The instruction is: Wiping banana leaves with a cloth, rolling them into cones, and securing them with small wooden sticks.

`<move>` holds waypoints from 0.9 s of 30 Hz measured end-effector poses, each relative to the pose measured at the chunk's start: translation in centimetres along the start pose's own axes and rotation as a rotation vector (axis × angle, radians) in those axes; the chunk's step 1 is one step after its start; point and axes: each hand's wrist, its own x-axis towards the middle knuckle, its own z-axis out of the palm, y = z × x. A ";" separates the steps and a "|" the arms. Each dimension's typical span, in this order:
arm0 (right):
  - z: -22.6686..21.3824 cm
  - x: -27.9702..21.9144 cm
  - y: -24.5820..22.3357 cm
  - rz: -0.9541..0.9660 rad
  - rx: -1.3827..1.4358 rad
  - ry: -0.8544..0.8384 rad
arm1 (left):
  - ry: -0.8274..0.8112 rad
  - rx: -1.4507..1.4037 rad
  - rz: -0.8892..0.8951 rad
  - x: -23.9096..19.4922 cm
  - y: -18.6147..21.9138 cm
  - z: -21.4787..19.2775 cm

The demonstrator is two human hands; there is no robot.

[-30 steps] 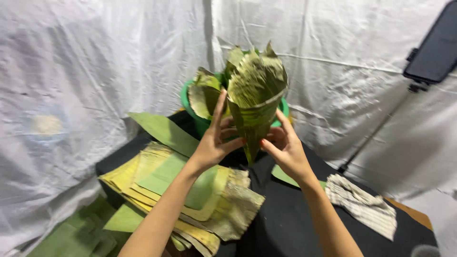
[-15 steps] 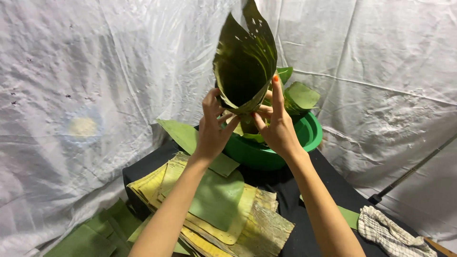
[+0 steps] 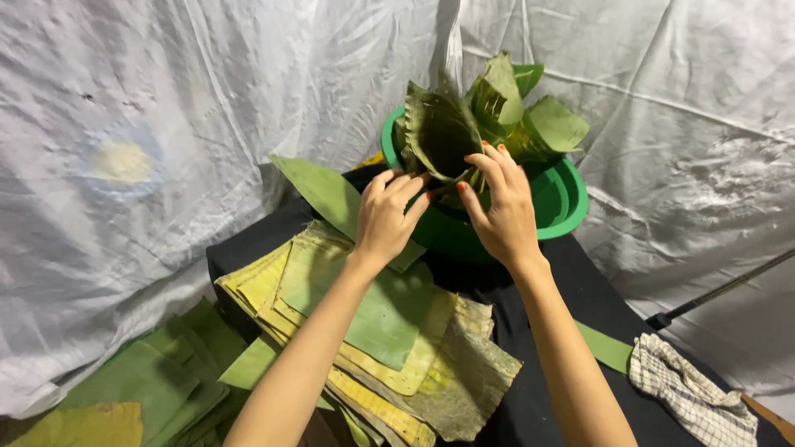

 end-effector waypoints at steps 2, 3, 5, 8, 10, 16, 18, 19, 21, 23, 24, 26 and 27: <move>0.7 -0.7 0.2 0.013 -0.060 -0.017 | 0.007 0.076 0.015 -0.8 -1.3 1.4; 1.0 -1.0 0.3 0.017 -0.123 -0.025 | 0.022 0.154 0.038 -1.0 -1.8 2.1; 1.7 -1.7 0.7 0.012 -0.158 -0.028 | 0.009 0.148 0.031 -1.4 -2.1 2.9; 1.8 -2.5 0.6 -0.009 -0.174 -0.030 | -0.057 0.108 0.010 -1.9 -2.0 3.1; 1.2 -2.5 -0.5 -0.038 -0.121 -0.017 | -0.100 0.110 -0.011 -1.9 -2.4 1.3; -2.1 -9.9 -5.5 -0.007 0.102 0.101 | -0.378 -0.224 -0.182 -5.7 -4.9 -8.3; -0.8 -14.1 -5.2 0.172 0.309 -0.048 | -0.494 0.043 -0.358 -8.0 -7.4 -9.7; -0.7 -15.2 -5.9 0.178 0.308 -0.048 | -0.500 0.041 -0.356 -8.6 -7.2 -10.2; -0.6 -17.6 -7.1 0.312 0.304 -0.294 | -0.590 0.327 -0.593 -9.6 -6.6 -10.8; -0.5 -19.1 -7.6 0.356 0.316 -0.339 | -0.599 0.367 -0.583 -11.4 -7.3 -10.3; -0.4 -19.8 -7.8 0.390 0.333 -0.387 | -0.598 0.408 -0.580 -12.3 -7.6 -10.0; -0.9 -20.4 -8.1 0.404 0.291 -0.432 | -0.574 0.413 -0.559 -13.3 -7.6 -10.1; -1.1 -20.6 -8.2 0.411 0.251 -0.477 | -0.543 0.419 -0.540 -13.7 -7.6 -10.2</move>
